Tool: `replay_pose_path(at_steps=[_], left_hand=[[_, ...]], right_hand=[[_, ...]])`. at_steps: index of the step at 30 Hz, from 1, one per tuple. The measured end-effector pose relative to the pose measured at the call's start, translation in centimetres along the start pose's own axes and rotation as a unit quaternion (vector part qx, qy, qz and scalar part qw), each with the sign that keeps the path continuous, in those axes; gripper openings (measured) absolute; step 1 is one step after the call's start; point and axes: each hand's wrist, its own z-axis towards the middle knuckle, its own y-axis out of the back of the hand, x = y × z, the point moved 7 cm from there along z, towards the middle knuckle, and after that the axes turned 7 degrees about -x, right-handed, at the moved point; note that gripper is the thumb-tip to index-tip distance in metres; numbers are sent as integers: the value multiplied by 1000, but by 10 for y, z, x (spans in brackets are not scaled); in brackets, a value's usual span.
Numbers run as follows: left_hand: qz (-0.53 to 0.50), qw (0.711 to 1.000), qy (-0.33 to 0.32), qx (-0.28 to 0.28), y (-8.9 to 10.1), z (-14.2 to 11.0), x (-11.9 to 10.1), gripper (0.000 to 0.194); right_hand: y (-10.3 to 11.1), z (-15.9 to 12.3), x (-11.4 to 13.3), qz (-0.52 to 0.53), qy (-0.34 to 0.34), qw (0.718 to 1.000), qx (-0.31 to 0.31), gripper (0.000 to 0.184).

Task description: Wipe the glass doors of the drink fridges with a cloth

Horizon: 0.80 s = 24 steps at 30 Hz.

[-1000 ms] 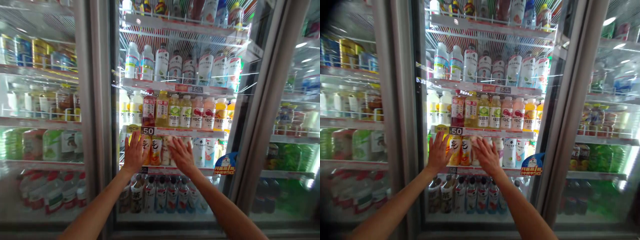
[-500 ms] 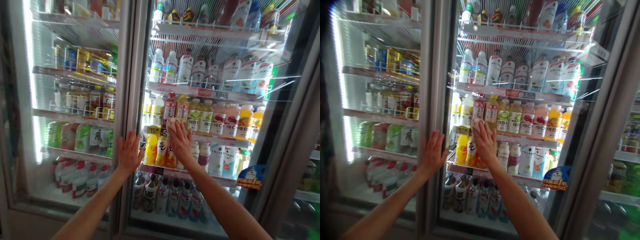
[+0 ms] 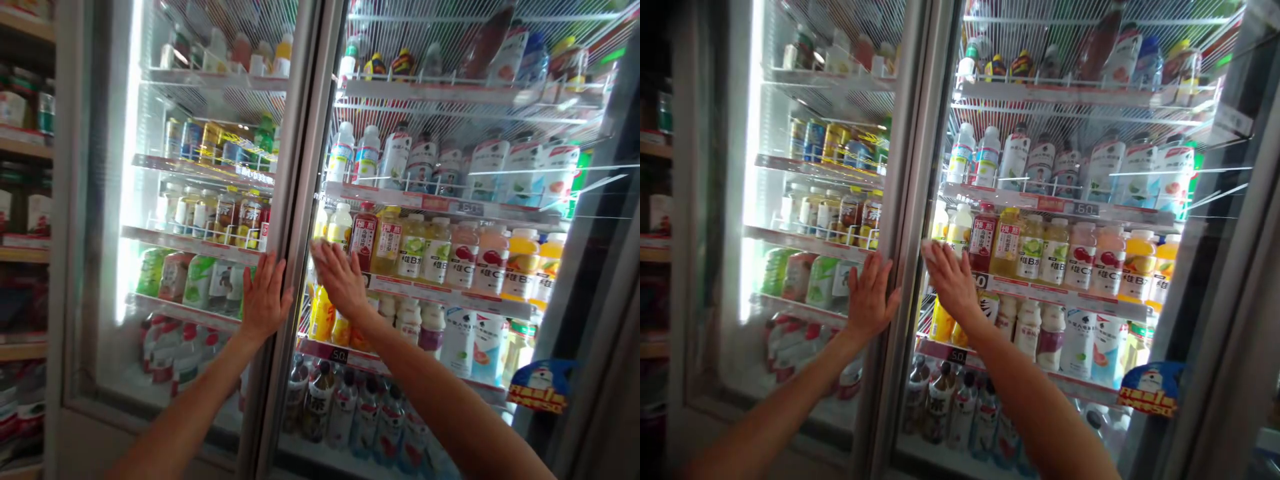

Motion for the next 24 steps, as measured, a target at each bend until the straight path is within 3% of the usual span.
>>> replay_pose_path(at_steps=[2, 4, 9, 11, 13, 15, 20, 22, 24], left_hand=[[-2, 1000, -7, -7, 0, 9, -1, 65], [-8, 1000, -18, -15, -2, 19, -4, 65], [-30, 999, -25, -38, -7, 52, -17, 66], [-39, 998, -26, -44, -9, 63, -22, 66], [-48, 997, -28, -44, -12, 71, -27, 65], [-50, 997, -33, -43, -16, 78, -31, 64], [-48, 997, -33, -52, -24, 96, -45, 63], [-57, 997, -27, -51, -28, 100, -51, 61], [-67, 996, -24, -49, -33, 102, -57, 60]], right_hand=[[-1, -6, 15, 19, 99, 995, 24, 51], [0, -3, 12, 16, 137, 990, 35, 53], [19, 43, -56, -62, -76, 995, -29, 49], [21, 46, -53, -59, -45, 997, -32, 48], [17, 41, -35, -36, 67, 997, -9, 48], [17, 44, -36, -27, 115, 993, 0, 49], [43, 74, -109, -61, -100, 989, -94, 51], [48, 58, -112, -65, -99, 990, -81, 50], [49, 29, -98, -65, -30, 997, -34, 49]])
